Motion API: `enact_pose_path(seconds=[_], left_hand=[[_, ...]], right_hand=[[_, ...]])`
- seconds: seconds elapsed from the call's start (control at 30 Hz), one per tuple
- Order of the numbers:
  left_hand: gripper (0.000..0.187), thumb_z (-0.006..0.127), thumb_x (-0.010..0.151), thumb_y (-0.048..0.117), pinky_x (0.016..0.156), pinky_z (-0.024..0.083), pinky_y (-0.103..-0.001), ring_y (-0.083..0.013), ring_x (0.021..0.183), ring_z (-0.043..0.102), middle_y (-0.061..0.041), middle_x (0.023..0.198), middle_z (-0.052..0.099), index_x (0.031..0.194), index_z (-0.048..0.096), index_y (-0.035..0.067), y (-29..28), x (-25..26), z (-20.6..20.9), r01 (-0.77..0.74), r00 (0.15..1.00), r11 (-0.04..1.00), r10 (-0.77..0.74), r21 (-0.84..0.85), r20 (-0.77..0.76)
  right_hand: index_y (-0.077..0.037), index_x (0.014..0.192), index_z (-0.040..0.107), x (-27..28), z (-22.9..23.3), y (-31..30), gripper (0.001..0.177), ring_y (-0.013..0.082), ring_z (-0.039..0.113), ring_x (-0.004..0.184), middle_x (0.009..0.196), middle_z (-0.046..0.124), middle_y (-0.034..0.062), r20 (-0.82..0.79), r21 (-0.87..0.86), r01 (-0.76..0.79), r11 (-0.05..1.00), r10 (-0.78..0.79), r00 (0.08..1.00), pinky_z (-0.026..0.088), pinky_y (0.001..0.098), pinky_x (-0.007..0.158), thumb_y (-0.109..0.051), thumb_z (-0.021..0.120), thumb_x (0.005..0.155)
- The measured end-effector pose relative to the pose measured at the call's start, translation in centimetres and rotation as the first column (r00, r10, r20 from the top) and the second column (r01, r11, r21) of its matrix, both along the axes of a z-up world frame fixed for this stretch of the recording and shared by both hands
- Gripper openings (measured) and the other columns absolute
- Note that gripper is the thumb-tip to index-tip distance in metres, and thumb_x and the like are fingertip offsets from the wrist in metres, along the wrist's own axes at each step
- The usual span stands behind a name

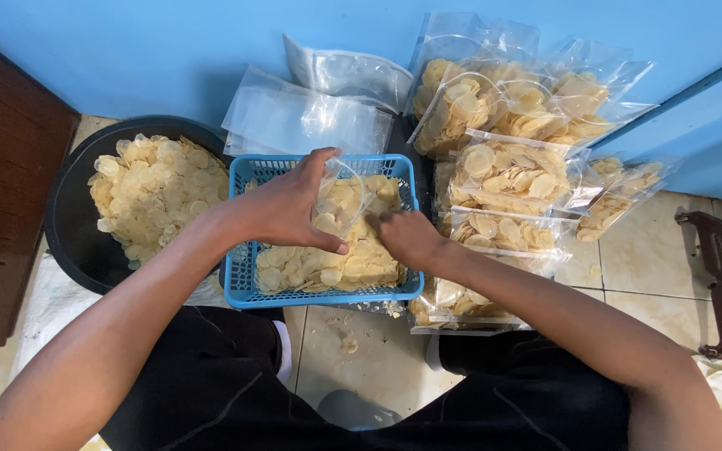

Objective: Packaging chips from a basket into plastic bags by hand using a small plastic cup as a scoop

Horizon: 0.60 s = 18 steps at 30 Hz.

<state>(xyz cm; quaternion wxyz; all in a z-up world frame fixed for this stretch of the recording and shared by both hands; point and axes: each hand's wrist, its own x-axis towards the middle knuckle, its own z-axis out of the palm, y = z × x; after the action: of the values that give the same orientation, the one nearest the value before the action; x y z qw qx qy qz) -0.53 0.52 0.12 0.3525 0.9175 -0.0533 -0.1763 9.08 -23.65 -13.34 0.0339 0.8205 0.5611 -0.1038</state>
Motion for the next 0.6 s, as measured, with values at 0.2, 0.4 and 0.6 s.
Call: enact_pose_path(seconds=[0.2,0.4,0.6], left_hand=[[0.139,0.098,0.070,0.056,0.116,0.045,-0.064,-0.0522,0.147,0.046,-0.033,0.163,0.037,0.166,0.011,0.006,-0.1,-0.1,-0.2,-0.005,1.000,1.000,0.005,0.002,-0.006],[0.138,0.097,0.072,0.057,0.114,0.046,-0.070,-0.0565,0.145,0.046,-0.035,0.163,0.034,0.165,0.007,0.006,-0.2,0.1,0.0,0.003,1.000,1.000,-0.003,0.004,-0.022],[0.134,0.093,0.077,0.054,0.113,0.046,-0.075,-0.0587,0.143,0.045,-0.036,0.165,0.028,0.165,0.006,0.002,-1.5,0.4,1.5,0.042,0.997,0.999,-0.041,0.015,-0.062]], right_hand=[[-0.002,0.117,0.071,1.2,-5.7,-1.1,0.019,0.0290,0.073,0.074,0.092,0.072,0.0123,0.079,0.030,-0.049,0.998,0.046,0.996,0.062,0.0393,0.065,-0.005,0.058,0.104],[0.003,0.110,0.064,0.0,0.9,0.8,0.014,0.0389,0.075,0.077,0.088,0.070,0.0158,0.074,0.137,0.063,0.989,-0.073,0.995,0.062,0.0450,0.063,-0.002,0.056,0.100],[-0.010,0.072,0.077,1.5,-5.5,2.8,0.019,0.0346,0.075,0.061,0.066,0.073,0.0117,0.150,0.081,0.050,0.995,-0.061,0.987,0.059,0.0433,0.048,-0.006,0.064,0.085]])
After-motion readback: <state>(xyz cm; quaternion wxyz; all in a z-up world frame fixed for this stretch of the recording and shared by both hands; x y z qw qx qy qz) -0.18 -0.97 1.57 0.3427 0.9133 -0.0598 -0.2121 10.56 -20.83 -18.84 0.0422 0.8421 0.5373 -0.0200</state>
